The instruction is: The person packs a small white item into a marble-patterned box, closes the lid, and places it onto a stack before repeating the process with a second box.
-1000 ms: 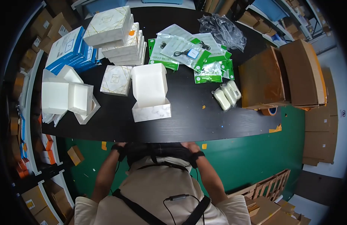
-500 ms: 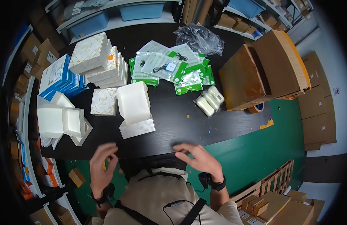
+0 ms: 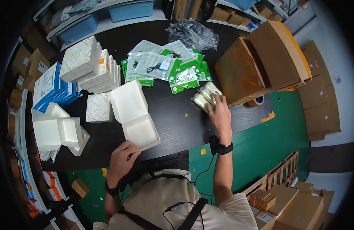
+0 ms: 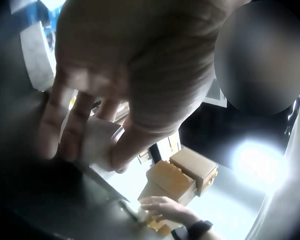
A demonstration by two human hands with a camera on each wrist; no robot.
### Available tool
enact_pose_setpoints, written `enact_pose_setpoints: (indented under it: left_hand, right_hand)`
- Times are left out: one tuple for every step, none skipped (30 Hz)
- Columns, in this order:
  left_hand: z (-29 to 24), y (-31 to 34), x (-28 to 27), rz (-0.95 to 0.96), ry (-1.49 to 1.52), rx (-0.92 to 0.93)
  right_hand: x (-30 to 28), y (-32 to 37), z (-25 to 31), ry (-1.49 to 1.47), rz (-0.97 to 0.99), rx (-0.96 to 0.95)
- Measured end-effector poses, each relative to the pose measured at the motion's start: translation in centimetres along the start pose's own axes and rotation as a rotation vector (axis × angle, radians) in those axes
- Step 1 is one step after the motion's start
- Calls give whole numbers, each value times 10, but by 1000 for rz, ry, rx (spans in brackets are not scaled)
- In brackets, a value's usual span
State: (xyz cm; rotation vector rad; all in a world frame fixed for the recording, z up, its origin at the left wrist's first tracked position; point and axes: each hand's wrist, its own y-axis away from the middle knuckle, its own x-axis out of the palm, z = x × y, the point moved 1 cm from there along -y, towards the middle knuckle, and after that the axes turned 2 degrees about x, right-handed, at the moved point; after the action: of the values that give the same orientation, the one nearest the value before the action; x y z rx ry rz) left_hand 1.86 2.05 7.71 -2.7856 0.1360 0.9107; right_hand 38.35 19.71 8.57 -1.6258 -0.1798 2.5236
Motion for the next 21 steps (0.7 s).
enact_pose_setpoints:
  left_hand:
    - [2,4,6,-5,-2,-13]
    - [3,6,13,-20,-61,8]
    - [4,6,19,-36,-118,33]
    - [4,7,24,-51,-173,58]
    - [5,8,26,-52,-173,49]
    - [7,9,27,-63,-165,55]
    - [9,9,27,-74,-156,58]
    - [10,10,28,-83,-147,62]
    - [11,11,29,-85,-146,55]
    - [12,11,30,-97,-137,66]
    - [13,11,30,-109,-129,78]
    - [13,11,30,-120,-123,90]
    - [14,12,30,-123,-124,86]
    - [15,12,31,-129,-118,87]
    - [15,12,32,-134,-112,88]
    - [15,11,33,-142,-105,87]
    - [15,11,33,-147,-104,82]
    - [14,10,32,-145,-98,87]
    - [13,10,31,-145,-92,90]
    - [13,11,30,-145,-87,91]
    - [12,12,28,-153,-90,79]
  right_hand:
    - [5,-3,-2,-16,5,6]
    - [10,-6,-4,-20,14,1]
    - [14,-9,-7,3,10,4]
    - [15,-13,-7,27,7,8]
    - [15,-15,-7,51,6,13]
    - [15,-17,-6,49,14,8]
    - [14,-20,-6,46,50,29]
    - [12,-22,-6,45,87,52]
    - [10,-24,-6,45,121,75]
    - [10,-27,-9,46,125,71]
    - [12,-29,-13,-3,155,92]
    - [15,-31,-18,-53,185,114]
    - [17,-33,-22,-102,214,135]
    - [19,-34,-25,-101,217,133]
    - [20,-35,-28,-119,227,149]
    - [21,-37,-31,-136,238,163]
    - [22,-39,-33,-154,252,175]
    - [21,-40,-35,-155,259,167]
    - [18,-42,-39,-130,232,149]
    - [17,-42,-41,-106,207,131]
    - [15,-39,-31,-82,181,113]
